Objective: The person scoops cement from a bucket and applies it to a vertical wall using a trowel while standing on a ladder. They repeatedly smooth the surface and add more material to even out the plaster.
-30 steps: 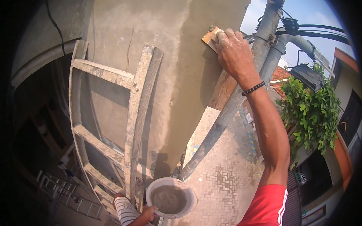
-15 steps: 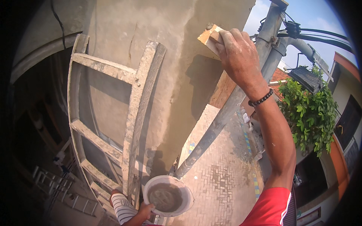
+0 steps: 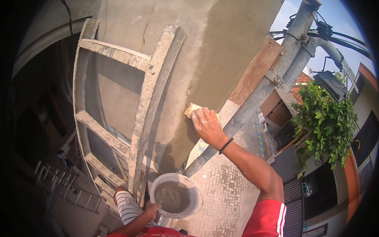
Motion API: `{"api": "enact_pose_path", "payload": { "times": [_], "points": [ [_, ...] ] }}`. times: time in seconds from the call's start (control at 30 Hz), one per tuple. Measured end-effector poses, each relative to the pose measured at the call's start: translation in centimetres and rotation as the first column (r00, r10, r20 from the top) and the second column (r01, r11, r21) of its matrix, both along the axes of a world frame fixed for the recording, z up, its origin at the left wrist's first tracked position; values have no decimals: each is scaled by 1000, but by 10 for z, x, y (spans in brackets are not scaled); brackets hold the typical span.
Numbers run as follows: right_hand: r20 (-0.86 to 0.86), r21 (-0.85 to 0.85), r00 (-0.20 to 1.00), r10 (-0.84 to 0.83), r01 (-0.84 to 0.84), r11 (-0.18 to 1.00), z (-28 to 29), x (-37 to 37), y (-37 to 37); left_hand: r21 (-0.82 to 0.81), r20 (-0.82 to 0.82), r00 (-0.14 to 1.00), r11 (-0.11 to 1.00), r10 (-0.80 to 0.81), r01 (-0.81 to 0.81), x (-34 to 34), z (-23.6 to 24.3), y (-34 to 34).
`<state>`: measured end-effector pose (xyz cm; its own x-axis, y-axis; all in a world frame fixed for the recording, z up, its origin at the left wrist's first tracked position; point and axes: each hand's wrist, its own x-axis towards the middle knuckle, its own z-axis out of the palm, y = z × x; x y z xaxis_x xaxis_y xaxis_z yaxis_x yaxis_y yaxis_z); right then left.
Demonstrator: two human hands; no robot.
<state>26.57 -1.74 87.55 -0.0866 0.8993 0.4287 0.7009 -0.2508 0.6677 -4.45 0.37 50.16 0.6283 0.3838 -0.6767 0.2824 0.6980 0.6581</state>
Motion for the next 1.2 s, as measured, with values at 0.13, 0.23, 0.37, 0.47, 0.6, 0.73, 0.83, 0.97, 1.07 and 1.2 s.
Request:
{"api": "enact_pose_path", "payload": {
  "times": [0.13, 0.23, 0.37, 0.47, 0.6, 0.73, 0.83, 0.97, 1.07, 1.2],
  "points": [
    [-199, -146, 979, 45, -75, 986, -48, -2, -25, -8, 40, 999, 1000, 14, -14, -12, -6, 3],
    [-457, 188, 875, 161, -82, 979, 49, -29, -38, -68, 30, 995, 993, 99, -97, -21, -14, 6],
    [-726, 664, 298, 620, 67, 745, 155, -6, -95, -16, 3, 998, 998, 57, -57, -29, 2, 11],
    [-614, 789, 104, 782, 90, 608, 159, 26, -96, 25, -18, 999, 999, 36, -36, -30, 9, 12],
    [-606, 771, -110, 788, 165, 615, 118, 51, -85, -22, -1, 1000, 1000, 19, -19, -28, 15, 9],
    [-602, 743, -249, 759, 174, 647, 71, 55, -64, -52, 33, 998, 998, 44, -43, -30, -2, 7],
    [-564, 764, -304, 768, 162, 624, 55, 49, -64, -13, 20, 998, 998, 63, -63, -30, 25, 6],
    [-524, 784, -352, 775, 155, 601, 43, 48, -66, 3, -32, 999, 1000, 16, -16, -32, 12, 14],
    [-527, 778, -358, 771, 162, 607, 41, 43, -68, -20, -16, 1000, 1000, -24, 24, -32, -5, 21],
    [-485, 764, -475, 734, 179, 620, 40, 25, -70, 7, -20, 999, 1000, -30, 31, -29, -13, 20]
  ]
}}
